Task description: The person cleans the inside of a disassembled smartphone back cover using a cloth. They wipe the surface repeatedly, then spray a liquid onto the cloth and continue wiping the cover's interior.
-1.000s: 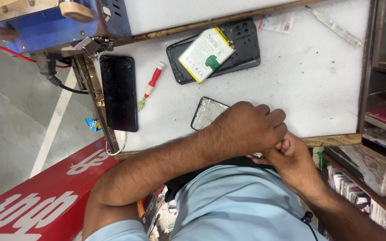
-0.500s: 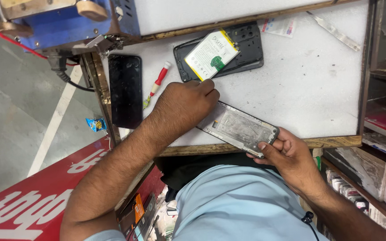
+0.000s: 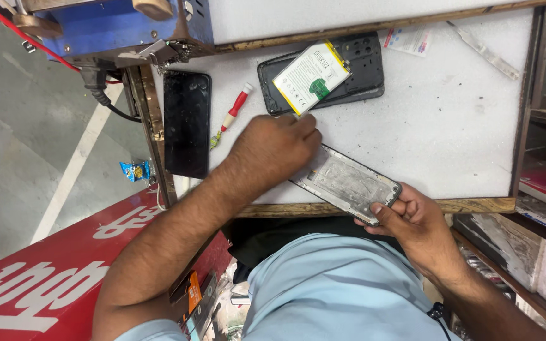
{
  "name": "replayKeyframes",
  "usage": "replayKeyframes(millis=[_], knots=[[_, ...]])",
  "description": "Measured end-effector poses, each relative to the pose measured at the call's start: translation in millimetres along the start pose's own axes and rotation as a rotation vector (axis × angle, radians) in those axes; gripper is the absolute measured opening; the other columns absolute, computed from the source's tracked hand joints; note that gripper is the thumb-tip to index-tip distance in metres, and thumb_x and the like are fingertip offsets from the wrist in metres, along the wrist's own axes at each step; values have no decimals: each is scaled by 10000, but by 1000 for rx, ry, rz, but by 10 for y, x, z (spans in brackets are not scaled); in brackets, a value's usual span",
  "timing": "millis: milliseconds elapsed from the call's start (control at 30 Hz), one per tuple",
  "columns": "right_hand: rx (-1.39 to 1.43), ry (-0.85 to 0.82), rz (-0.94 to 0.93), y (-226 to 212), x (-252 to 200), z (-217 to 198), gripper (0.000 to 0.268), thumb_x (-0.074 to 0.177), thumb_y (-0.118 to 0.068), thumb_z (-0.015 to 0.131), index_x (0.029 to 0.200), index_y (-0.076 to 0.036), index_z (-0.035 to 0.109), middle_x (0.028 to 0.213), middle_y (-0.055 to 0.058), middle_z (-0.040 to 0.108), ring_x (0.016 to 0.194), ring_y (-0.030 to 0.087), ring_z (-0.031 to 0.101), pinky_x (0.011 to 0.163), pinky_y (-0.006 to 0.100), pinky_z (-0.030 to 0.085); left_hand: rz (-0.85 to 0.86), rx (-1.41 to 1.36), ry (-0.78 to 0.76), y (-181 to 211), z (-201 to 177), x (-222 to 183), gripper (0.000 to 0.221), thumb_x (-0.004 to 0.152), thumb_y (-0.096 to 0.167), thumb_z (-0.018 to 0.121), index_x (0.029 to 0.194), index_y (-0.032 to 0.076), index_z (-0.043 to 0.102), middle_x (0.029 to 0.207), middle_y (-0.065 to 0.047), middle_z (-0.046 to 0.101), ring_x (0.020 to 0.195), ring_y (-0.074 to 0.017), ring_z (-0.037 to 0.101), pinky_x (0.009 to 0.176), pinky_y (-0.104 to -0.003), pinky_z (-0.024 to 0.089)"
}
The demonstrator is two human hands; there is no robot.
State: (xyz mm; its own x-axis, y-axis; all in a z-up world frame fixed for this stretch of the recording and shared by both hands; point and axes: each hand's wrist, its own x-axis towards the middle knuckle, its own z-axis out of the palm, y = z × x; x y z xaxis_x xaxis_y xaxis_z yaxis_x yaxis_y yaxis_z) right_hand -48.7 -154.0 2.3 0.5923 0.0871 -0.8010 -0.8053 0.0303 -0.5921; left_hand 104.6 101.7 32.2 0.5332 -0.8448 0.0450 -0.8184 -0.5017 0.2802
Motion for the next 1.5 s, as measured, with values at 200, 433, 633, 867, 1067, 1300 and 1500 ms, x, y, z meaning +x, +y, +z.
replayKeyframes(millis=[200, 433, 633, 867, 1067, 1300, 1500], knots=[[37, -7, -46, 22, -7, 2, 315, 976, -95, 582, 1262, 38, 589, 986, 169, 799, 907, 226, 767, 760, 357, 667, 91, -13, 28, 259, 182, 143, 107, 789, 150, 724, 836, 88, 650, 889, -47, 631, 757, -202, 691, 544, -364, 572], [12, 21, -9, 75, -4, -10, 288, 972, -82, 575, 1232, 42, 586, 998, 170, 800, 910, 226, 780, 783, 356, 674, -236, 73, -29, 63, 74, -43, 128, 780, 108, 717, 883, 62, 657, 900, -64, 650, 714, -199, 709, 511, -350, 574], [83, -32, -197, 212, -8, -264, 259, 958, -7, 576, 1199, 90, 576, 907, 190, 754, 836, 252, 782, 708, 364, 689, -437, -294, 533, 299, -89, -309, 106, 838, 59, 731, 932, 32, 689, 890, -78, 660, 687, -224, 675, 585, -350, 561], [205, -126, -399, 173, -194, -574, 237, 970, 42, 598, 1191, 128, 595, 918, 247, 733, 846, 244, 756, 747, 353, 657, -669, -418, 525, 382, 40, -559, 25, 863, 35, 715, 846, 24, 700, 768, -59, 668, 553, -155, 635, 486, -294, 502], [116, -80, -343, 77, -322, -676, 245, 931, 30, 613, 1155, 128, 626, 866, 250, 761, 779, 244, 773, 681, 372, 663, -581, -387, 637, 482, -70, -621, 72, 902, 28, 677, 963, -1, 702, 910, -120, 694, 749, -200, 697, 634, -310, 574], [65, -39, -249, 236, -437, -856, 298, 901, -11, 665, 1160, 138, 651, 823, 242, 776, 751, 218, 755, 635, 377, 644, -578, -409, 646, 507, -162, -627, 60, 841, 28, 682, 783, 17, 667, 748, -89, 660, 645, -197, 674, 547, -333, 526], [-6, 36, -190, 238, -503, -867, 391, 955, -1, 674, 1329, 106, 623, 915, 250, 749, 819, 242, 780, 654, 394, 655, -584, -425, 671, 595, -157, -673, 45, 896, 33, 652, 899, 11, 691, 877, -113, 698, 743, -173, 714, 592, -285, 586]])
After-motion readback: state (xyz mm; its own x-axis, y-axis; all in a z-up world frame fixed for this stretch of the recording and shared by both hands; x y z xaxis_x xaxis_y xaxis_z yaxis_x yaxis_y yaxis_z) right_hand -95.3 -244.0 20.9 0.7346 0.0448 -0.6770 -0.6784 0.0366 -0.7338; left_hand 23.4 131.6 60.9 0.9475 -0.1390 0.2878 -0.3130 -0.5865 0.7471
